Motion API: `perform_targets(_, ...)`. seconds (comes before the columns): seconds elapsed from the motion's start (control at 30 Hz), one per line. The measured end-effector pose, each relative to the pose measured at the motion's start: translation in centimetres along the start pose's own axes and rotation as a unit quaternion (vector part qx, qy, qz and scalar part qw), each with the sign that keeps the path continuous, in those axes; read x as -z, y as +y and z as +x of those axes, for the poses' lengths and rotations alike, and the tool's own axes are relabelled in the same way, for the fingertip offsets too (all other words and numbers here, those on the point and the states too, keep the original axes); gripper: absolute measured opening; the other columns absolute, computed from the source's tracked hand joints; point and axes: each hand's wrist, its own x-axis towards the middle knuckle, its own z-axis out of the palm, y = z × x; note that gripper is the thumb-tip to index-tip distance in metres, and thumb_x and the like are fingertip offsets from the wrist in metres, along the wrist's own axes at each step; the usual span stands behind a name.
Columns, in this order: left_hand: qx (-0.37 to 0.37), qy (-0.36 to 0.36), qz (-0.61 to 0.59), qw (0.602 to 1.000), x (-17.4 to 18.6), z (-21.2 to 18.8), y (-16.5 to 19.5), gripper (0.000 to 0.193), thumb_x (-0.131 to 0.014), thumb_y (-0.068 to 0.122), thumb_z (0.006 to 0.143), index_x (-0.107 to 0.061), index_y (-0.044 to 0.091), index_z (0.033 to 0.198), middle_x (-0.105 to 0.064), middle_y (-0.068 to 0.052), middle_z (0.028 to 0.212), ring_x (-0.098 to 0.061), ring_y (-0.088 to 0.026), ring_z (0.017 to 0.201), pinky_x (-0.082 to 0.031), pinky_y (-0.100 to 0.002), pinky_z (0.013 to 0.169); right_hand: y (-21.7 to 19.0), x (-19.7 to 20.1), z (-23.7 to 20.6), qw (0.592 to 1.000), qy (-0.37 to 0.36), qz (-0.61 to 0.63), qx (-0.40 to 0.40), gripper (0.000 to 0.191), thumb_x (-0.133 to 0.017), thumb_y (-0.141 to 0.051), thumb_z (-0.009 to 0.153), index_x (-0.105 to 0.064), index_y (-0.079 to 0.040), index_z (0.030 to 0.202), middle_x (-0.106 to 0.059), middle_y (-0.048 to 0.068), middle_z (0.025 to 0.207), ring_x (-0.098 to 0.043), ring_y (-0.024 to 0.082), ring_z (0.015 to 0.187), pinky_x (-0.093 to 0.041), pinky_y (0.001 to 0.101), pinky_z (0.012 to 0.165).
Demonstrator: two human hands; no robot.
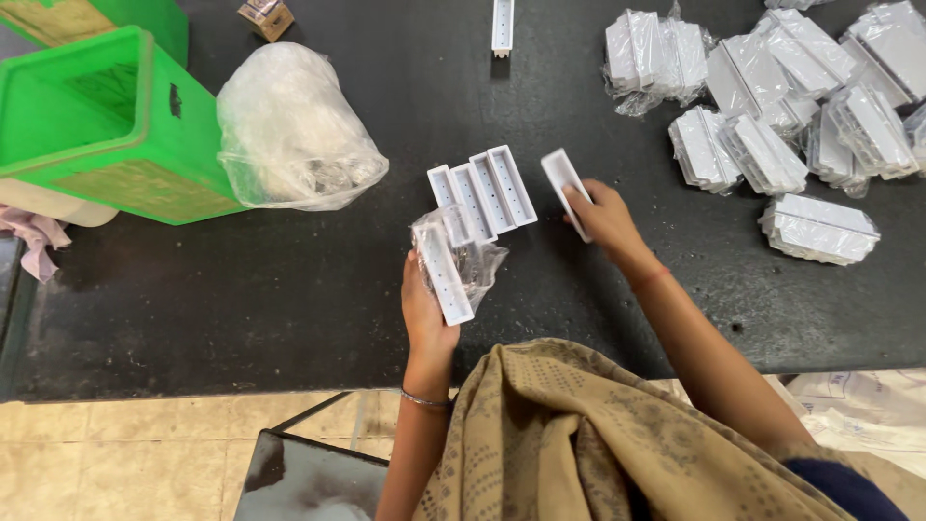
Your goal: The person repeatedly picks up small white plastic components, wraps each one in clear plastic film, and places the wrapped units into a white plastic bag. The person also handles unwrapped components and stacks them on the table.
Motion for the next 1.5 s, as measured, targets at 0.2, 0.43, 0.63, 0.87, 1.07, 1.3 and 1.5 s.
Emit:
perform_targets(0.2, -0.013, -0.005, -0.013, 1.000, 1.3, 0.2, 1.6, 0.038, -0.047, 0.030, 0.110, -0.060, 0.001, 0.130, -0.069, -0.009, 0.112, -0.068, -0.017, 0.098, -0.056, -0.033, 0.087, -2.1, -4.4, 4.1, 0.959, 0.137, -0.181, 0.172, 0.035, -0.065, -0.031, 0.097, -0.070, 0.000, 0.113, -0.072, 0.023, 0.101, -0.069, 0.039, 0.093, -0.052, 0.0455, 0.083)
perform_targets(0.43, 0.003, 0.020, -0.004, 1.000, 1.5, 2.2, 1.6, 0.041, -0.047, 0.032, 0.108, -0.061, 0.000, 0.130, -0.071, -0.008, 0.115, -0.068, -0.015, 0.100, -0.055, -0.031, 0.089, -6.6, -6.5, 1.6, 0.906, 0.166, -0.200, 0.333, 0.024, -0.071, -0.015, 0.099, -0.065, 0.002, 0.114, -0.063, 0.021, 0.110, -0.067, 0.030, 0.084, -0.054, 0.0379, 0.074)
perform_targets(0.63, -0.017, 0.009, 0.021, 1.000, -0.1, 3.6, 1.9, 0.044, -0.047, 0.034, 0.109, -0.062, -0.003, 0.127, -0.071, -0.008, 0.114, -0.067, -0.013, 0.098, -0.055, -0.030, 0.088, -10.5, -7.0, -9.9, 0.970, -0.016, 0.045, 0.240, 0.017, -0.064, -0.014, 0.108, -0.069, 0.001, 0.111, -0.069, 0.009, 0.089, -0.064, 0.015, 0.077, -0.054, 0.0263, 0.071)
perform_targets(0.87, -0.089, -0.044, 0.179, 0.979, -3.4, 1.9, 1.0, 0.040, -0.048, 0.029, 0.111, -0.067, -0.004, 0.123, -0.071, -0.006, 0.113, -0.062, -0.010, 0.102, -0.052, -0.028, 0.091, -11.2, -8.5, -11.5, 0.969, -0.043, -0.185, 0.156, 0.042, -0.074, -0.022, 0.091, -0.067, -0.001, 0.126, -0.075, 0.012, 0.100, -0.069, 0.019, 0.078, -0.056, 0.0325, 0.073)
perform_targets(1.07, -0.098, -0.062, 0.224, 0.968, -3.7, 1.6, 0.5, 0.032, -0.050, 0.022, 0.110, -0.067, -0.004, 0.117, -0.072, -0.009, 0.114, -0.063, -0.012, 0.104, -0.051, -0.030, 0.096, -8.0, -8.6, -10.7, 0.986, -0.087, 0.046, 0.134, 0.055, -0.082, -0.019, 0.084, -0.059, 0.001, 0.130, -0.072, 0.009, 0.115, -0.068, 0.014, 0.105, -0.056, 0.0296, 0.090)
perform_targets(1.3, -0.014, -0.106, 0.097, 0.989, -2.8, 1.9, 1.2, 0.030, -0.047, 0.023, 0.114, -0.061, -0.002, 0.106, -0.072, -0.010, 0.109, -0.065, -0.013, 0.099, -0.053, -0.031, 0.093, -6.6, -7.4, -10.8, 0.994, -0.093, 0.002, 0.057, 0.052, -0.081, -0.011, 0.076, -0.065, 0.000, 0.125, -0.075, 0.007, 0.107, -0.071, 0.013, 0.094, -0.060, 0.0308, 0.082)
perform_targets(1.5, -0.039, -0.097, 0.372, 0.922, -4.0, 2.0, 2.3, 0.023, -0.063, 0.022, 0.105, -0.069, 0.001, 0.108, -0.064, -0.009, 0.092, -0.053, -0.013, 0.081, -0.044, -0.029, 0.072, -6.3, -6.4, -9.9, 0.988, -0.127, 0.024, 0.080, 0.055, -0.080, -0.011, 0.077, -0.065, 0.000, 0.129, -0.076, 0.008, 0.113, -0.072, 0.012, 0.099, -0.061, 0.0305, 0.087)
